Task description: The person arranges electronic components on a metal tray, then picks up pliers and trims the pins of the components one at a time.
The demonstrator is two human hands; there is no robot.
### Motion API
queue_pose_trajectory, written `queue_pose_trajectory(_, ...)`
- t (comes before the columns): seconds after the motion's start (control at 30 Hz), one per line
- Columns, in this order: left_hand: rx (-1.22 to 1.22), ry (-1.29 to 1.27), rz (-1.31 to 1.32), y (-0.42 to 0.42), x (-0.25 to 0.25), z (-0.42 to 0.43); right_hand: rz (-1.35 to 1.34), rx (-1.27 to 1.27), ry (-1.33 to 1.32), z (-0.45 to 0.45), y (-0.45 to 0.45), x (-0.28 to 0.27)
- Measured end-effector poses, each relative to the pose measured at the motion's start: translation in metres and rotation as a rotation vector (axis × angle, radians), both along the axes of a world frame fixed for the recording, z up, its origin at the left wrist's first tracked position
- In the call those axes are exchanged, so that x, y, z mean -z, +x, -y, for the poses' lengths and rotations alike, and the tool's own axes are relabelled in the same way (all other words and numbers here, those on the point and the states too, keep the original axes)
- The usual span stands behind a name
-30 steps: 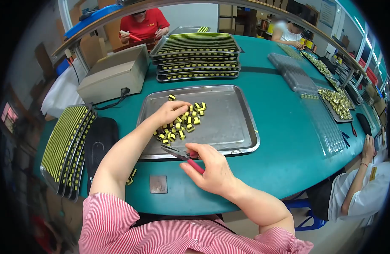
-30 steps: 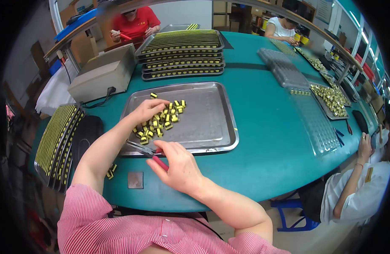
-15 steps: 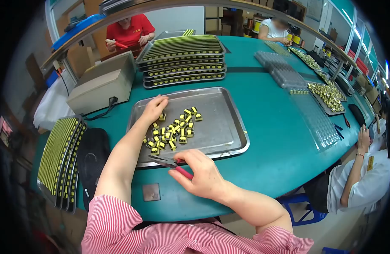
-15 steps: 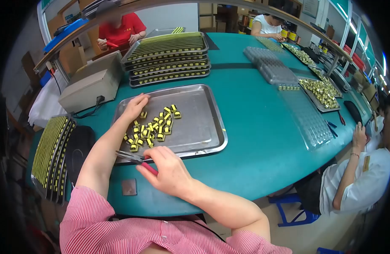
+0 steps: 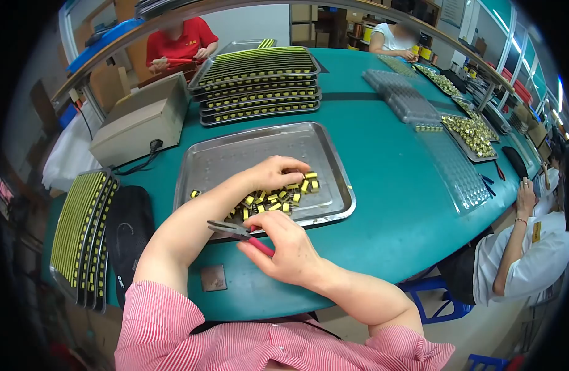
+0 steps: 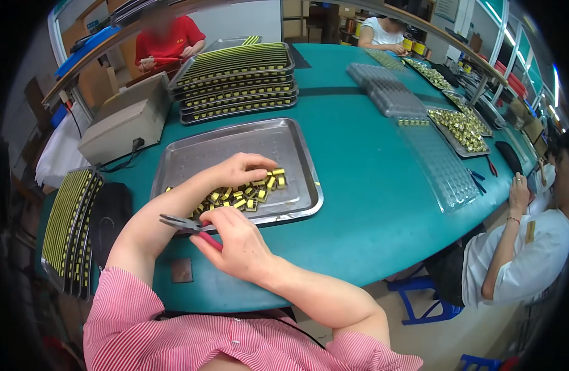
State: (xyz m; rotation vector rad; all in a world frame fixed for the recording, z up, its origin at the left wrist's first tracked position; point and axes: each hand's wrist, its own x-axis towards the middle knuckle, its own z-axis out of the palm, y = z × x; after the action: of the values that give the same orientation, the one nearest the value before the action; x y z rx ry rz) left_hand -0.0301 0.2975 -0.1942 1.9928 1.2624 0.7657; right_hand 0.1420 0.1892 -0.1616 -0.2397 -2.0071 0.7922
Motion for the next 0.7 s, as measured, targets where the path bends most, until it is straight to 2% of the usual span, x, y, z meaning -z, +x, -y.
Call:
queue_pose_trajectory(0.1,0.121,0.014,-0.050,0.018,-0.004,0.001,-0.042,0.039,-0.070,0.001,0.000,-0.002)
queue_pose_trajectory(0.13,0.108,-0.023,-0.120,0.029,-0.016,0.005,-0.059,0.055,-0.099,0.001,0.001,-0.002)
queue_pose_trajectory(0.2,0.052,0.133,-0.256,0.043,-0.015,0.005,-0.090,0.074,-0.155,-0.001,0.001,-0.003)
queue_pose_trajectory(0.3,-0.010,0.160,-0.406,0.059,-0.020,0.005,-0.123,0.136,-0.219,-0.004,0.000,0.002)
queue_pose_trajectory(0.4,-0.054,-0.020,-0.463,0.066,-0.024,-0.001,-0.117,0.133,-0.210,-0.009,0.000,0.003)
queue_pose_trajectory(0.5,-0.081,-0.054,-0.440,0.069,-0.031,0.003,-0.093,0.149,-0.095,-0.014,0.001,0.001)
queue_pose_trajectory(0.6,-0.200,0.192,-0.245,0.063,-0.019,0.006,-0.139,0.197,-0.049,-0.018,0.001,-0.003)
queue_pose_trajectory(0.63,-0.295,0.130,-0.098,0.061,-0.027,0.011,-0.159,0.205,-0.082,-0.019,0.001,-0.003)
queue_pose_trajectory(0.7,-0.337,0.015,0.173,0.044,-0.039,0.024,-0.152,0.264,-0.099,-0.025,0.001,0.000)
